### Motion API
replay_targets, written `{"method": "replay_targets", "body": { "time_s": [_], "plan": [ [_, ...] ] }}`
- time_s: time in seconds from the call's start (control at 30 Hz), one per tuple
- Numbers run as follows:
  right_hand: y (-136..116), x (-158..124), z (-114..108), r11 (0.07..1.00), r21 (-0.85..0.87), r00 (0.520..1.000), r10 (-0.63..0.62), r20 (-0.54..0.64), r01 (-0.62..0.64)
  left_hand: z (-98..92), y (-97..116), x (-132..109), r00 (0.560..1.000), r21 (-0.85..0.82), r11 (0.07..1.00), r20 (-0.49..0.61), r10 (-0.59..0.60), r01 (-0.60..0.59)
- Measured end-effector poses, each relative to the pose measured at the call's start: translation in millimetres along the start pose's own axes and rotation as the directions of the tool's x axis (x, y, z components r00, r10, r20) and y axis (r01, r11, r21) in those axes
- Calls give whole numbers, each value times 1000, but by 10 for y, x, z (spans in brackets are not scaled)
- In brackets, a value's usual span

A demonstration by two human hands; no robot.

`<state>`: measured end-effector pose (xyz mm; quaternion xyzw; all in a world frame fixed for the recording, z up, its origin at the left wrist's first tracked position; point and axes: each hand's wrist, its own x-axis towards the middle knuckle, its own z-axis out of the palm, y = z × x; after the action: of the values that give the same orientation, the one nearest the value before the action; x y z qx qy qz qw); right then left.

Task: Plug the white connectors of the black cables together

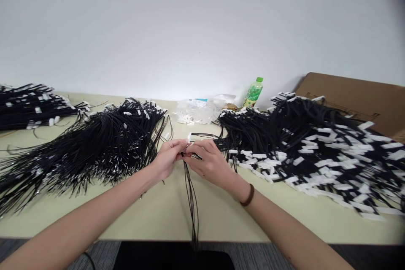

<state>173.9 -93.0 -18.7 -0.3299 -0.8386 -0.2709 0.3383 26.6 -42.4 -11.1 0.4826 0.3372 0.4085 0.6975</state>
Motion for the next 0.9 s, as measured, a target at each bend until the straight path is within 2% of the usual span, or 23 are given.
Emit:
{"method": "replay_targets", "body": {
  "time_s": [0.23,0.33,0.4,0.47,0.53,0.57,0.6,0.67,0.73,0.77,0.8,0.83,0.9],
  "plan": [
    [39,-28,70,994,-59,996,-89,-6,88,-8,-30,17,999,-21,1000,-34,-13,13],
    [33,-32,64,997,-35,997,-73,-8,72,-9,-32,17,999,-14,1000,-30,-18,17],
    [16,-27,53,999,39,999,-28,-19,29,-10,-31,19,1000,-13,1000,-16,-10,10],
    [-9,-7,34,981,187,998,50,-33,-43,-14,-28,24,1000,-16,1000,-20,6,-6],
    [-35,33,0,900,398,979,202,-25,-175,-22,-24,33,999,-10,1000,-43,18,-18],
    [-43,60,-24,816,511,950,313,2,-270,-27,-21,38,998,-1,1000,-54,23,-23],
    [-42,90,-53,691,624,899,437,42,-365,-33,-17,43,998,9,1000,-63,27,-27],
    [-7,148,-121,344,812,734,663,147,-472,-41,-9,48,996,28,999,-79,32,-30],
    [83,185,-193,25,912,563,794,230,-409,-44,-2,48,995,39,999,-100,30,-27],
    [146,191,-226,-63,934,494,835,243,-352,-43,1,46,994,44,999,-110,26,-21],
    [216,188,-256,-96,947,437,870,230,-306,-42,2,45,992,48,999,-121,23,-18],
    [289,177,-281,-90,957,382,903,196,-277,-41,2,43,991,53,998,-128,23,-16],
    [422,138,-320,-20,962,267,959,96,-272,-40,-3,40,990,63,998,-141,26,-17]
  ]
}}
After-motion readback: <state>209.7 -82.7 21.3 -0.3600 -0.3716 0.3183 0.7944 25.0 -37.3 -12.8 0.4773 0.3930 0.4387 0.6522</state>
